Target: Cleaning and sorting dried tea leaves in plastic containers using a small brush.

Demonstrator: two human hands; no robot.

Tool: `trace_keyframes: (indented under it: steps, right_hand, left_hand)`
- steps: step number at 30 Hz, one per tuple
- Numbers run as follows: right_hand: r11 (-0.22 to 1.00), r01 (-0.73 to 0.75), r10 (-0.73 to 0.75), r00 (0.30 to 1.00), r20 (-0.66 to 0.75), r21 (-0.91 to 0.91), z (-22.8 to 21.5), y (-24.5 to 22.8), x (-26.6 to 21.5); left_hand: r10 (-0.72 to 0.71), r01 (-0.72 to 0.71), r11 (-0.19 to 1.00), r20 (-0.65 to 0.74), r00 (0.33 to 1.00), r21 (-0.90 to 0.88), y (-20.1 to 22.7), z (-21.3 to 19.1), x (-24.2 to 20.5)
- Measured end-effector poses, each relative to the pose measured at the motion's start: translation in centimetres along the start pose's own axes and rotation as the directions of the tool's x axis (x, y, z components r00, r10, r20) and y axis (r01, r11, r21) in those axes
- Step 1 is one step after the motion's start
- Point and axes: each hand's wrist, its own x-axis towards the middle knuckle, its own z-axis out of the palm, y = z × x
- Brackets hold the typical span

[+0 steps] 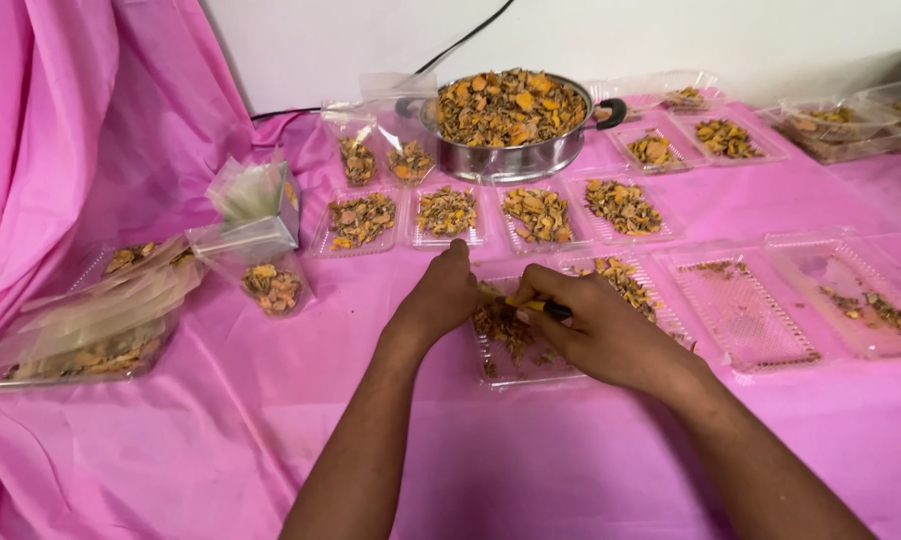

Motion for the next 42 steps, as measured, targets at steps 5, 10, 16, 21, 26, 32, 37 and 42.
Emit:
trace_keyframes:
  steps: [5, 10, 16, 21, 26, 32, 37, 42]
  right_hand:
    - [0.998, 0.061, -0.062, 0.997, -0.038, -0.007, 0.5, 0.9, 0.8]
    - [0.996, 0.088, -0.089, 0.995, 0.04, 0.02, 0.6, 0.3, -0.3]
    - [0.993, 0.036, -0.018, 0.988, -0.156, 0.112, -1.3, 0.9, -3.0]
    - [0.945, 0.054, 0.069, 0.931, -0.358, 0.322, -0.5, 3.6, -6.2]
    - [0.952, 0.041, 0.081, 0.922, -0.378, 0.303, -0.2, 4.5, -6.1]
    - [0.943, 0.06, 0.089, 0.902, -0.422, 0.327, 0.0, 4.4, -6.1]
    - [0.931, 0.076, 0.109, 0.875, -0.471, 0.358, 0.0, 4.4, -6.1]
    - [0.926, 0.12, 0.067, 0.882, -0.467, 0.359, -0.4, 4.8, -6.1]
  left_hand:
    - [-0.005, 0.004, 0.999, 0.016, 1.0, 0.046, -0.7, 0.3, 0.7]
    - [-0.021, 0.021, 1.0, 0.038, 0.999, 0.006, 0.8, -0.4, 0.0]
    - [-0.036, 0.032, 0.998, 0.067, 0.997, 0.057, 3.0, -1.6, -1.3]
    - [-0.194, 0.173, 0.981, 0.326, 0.925, 0.091, 7.4, -1.9, -1.9]
    - [-0.283, 0.119, 0.905, 0.37, 0.885, 0.408, 4.5, 2.3, -0.1]
    - [-0.148, -0.175, 0.79, 0.46, 0.876, 0.587, 3.3, 3.2, 0.2]
    - [-0.024, -0.045, 0.974, 0.297, 0.954, 0.222, 3.1, 0.5, 0.6]
    - [0.012, -0.111, 0.931, 0.275, 0.961, 0.347, 0.4, 0.9, 2.6]
